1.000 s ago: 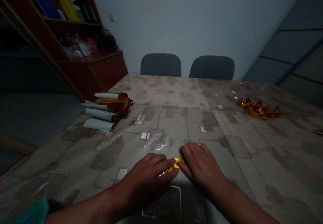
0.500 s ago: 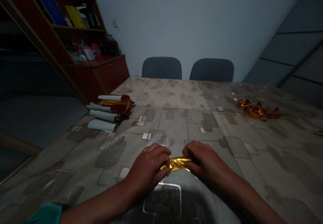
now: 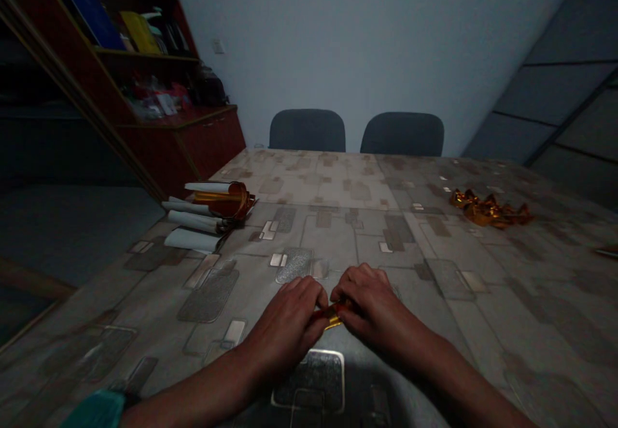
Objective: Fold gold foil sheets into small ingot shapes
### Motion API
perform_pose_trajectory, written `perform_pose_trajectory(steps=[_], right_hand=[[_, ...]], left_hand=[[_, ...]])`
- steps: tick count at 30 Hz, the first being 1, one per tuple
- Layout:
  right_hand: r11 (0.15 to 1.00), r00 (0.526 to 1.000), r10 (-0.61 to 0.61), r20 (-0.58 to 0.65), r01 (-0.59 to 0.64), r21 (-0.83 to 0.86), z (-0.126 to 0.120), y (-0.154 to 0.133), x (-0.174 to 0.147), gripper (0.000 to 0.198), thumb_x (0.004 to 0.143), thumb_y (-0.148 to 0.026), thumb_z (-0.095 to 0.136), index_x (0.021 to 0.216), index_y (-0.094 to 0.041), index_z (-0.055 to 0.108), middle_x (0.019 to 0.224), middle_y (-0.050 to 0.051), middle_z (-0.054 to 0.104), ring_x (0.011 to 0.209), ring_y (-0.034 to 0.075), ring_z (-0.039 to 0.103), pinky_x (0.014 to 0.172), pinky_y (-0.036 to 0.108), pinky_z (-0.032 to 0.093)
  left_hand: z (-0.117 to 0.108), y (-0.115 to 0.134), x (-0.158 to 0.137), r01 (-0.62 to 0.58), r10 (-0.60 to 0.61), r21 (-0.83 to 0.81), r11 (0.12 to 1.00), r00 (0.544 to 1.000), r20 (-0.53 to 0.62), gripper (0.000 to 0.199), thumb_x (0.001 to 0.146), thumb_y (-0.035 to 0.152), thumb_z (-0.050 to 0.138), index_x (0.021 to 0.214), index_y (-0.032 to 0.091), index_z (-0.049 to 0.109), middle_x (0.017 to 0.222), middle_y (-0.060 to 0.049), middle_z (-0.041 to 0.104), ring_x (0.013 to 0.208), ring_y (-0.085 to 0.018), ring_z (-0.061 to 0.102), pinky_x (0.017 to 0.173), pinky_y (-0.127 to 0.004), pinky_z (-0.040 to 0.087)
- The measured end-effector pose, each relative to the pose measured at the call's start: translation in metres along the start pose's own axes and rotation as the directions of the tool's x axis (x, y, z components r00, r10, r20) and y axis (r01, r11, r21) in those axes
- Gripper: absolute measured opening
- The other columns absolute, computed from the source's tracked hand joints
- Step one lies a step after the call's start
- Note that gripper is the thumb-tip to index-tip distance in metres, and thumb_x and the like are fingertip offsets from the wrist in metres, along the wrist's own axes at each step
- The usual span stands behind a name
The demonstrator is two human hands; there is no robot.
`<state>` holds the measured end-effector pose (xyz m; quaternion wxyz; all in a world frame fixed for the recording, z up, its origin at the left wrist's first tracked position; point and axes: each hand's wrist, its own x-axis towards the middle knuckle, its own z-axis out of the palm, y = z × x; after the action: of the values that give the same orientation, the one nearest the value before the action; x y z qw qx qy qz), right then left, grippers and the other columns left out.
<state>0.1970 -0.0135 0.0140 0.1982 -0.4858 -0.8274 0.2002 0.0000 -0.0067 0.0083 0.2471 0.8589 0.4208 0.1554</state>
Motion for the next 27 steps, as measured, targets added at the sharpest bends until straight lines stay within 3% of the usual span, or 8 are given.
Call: perform_pose_trajectory(steps=[3,5,7,9,12,15,19,27], right_hand=[[0.994,0.999,0.032,-0.010,-0.030,0.109,-0.001,0.001,0.001,0.020,0.075,0.001,0.066,0.076,-0.019,0.066,0.078,0.000,0.063,0.083,0.019,0.054,0.079,0.034,0.034],[0.950,0.994,0.105,0.005,-0.102,0.296,-0.002,0.003,0.001,0.019,0.075,0.000,0.064,0.072,-0.019,0.064,0.069,-0.002,0.060,0.072,0.016,0.053,0.070,0.031,0.035],[0.799,0.978,0.202,0.060,-0.199,0.568,-0.002,0.006,0.001,0.011,0.079,-0.009,0.063,0.073,-0.019,0.060,0.062,-0.003,0.056,0.059,0.013,0.050,0.058,0.026,0.033],[0.571,0.957,0.261,0.124,-0.257,0.779,-0.001,0.008,0.001,0.012,0.082,-0.023,0.066,0.075,-0.019,0.057,0.060,-0.004,0.054,0.052,0.011,0.047,0.051,0.024,0.030],[0.349,0.942,0.301,0.152,-0.257,0.901,0.002,0.010,0.000,0.028,0.076,-0.037,0.075,0.076,-0.019,0.054,0.062,-0.004,0.055,0.052,0.010,0.046,0.050,0.023,0.031],[0.268,0.934,0.311,0.173,-0.261,0.927,0.006,0.009,0.000,0.034,0.073,-0.041,0.079,0.075,-0.018,0.054,0.066,-0.002,0.058,0.055,0.010,0.050,0.052,0.023,0.033],[0.284,0.941,0.260,0.214,-0.287,0.915,0.009,0.006,-0.002,0.036,0.073,-0.043,0.082,0.077,-0.017,0.056,0.069,0.000,0.062,0.058,0.011,0.052,0.053,0.023,0.034],[0.315,0.965,0.186,0.184,-0.236,0.919,0.005,0.007,-0.002,0.031,0.080,-0.043,0.077,0.079,-0.015,0.063,0.071,0.001,0.064,0.059,0.010,0.053,0.054,0.023,0.034]], left_hand=[[0.000,0.000,0.002,0.035,-0.037,-0.212,0.977,0.999,-0.008,0.005,0.085,0.015,0.057,0.083,0.019,0.055,0.076,0.001,0.058,0.073,-0.017,0.053,0.066,-0.028,0.037],[-0.003,-0.001,0.004,0.103,-0.130,-0.452,0.886,0.991,-0.028,0.005,0.082,0.018,0.062,0.086,0.018,0.059,0.072,0.002,0.057,0.069,-0.015,0.054,0.065,-0.026,0.039],[-0.008,-0.003,0.006,0.136,-0.232,-0.734,0.665,0.972,-0.030,0.016,0.082,0.026,0.067,0.095,0.018,0.061,0.076,0.001,0.062,0.072,-0.015,0.058,0.067,-0.026,0.044],[-0.011,-0.006,0.007,0.117,-0.266,-0.922,0.368,0.964,0.016,0.030,0.086,0.039,0.065,0.106,0.017,0.063,0.093,-0.005,0.068,0.084,-0.018,0.063,0.076,-0.029,0.049],[-0.008,-0.007,0.006,0.162,-0.184,-0.980,0.112,0.973,0.140,0.038,0.089,0.041,0.065,0.116,0.015,0.065,0.112,-0.011,0.069,0.103,-0.021,0.064,0.091,-0.032,0.050],[0.002,-0.007,0.007,0.176,-0.181,-0.977,0.120,0.972,0.153,0.038,0.080,0.033,0.077,0.112,0.015,0.068,0.098,-0.009,0.073,0.085,-0.015,0.068,0.081,-0.025,0.053],[0.011,-0.007,0.011,0.147,-0.257,-0.964,0.222,0.962,0.088,0.031,0.075,0.035,0.082,0.092,0.012,0.071,0.077,-0.005,0.073,0.061,-0.010,0.065,0.062,-0.020,0.052],[0.006,-0.002,0.009,0.165,-0.366,-0.947,0.274,0.929,0.056,0.035,0.068,0.039,0.085,0.081,0.010,0.070,0.068,-0.005,0.073,0.059,-0.012,0.066,0.058,-0.019,0.052]])
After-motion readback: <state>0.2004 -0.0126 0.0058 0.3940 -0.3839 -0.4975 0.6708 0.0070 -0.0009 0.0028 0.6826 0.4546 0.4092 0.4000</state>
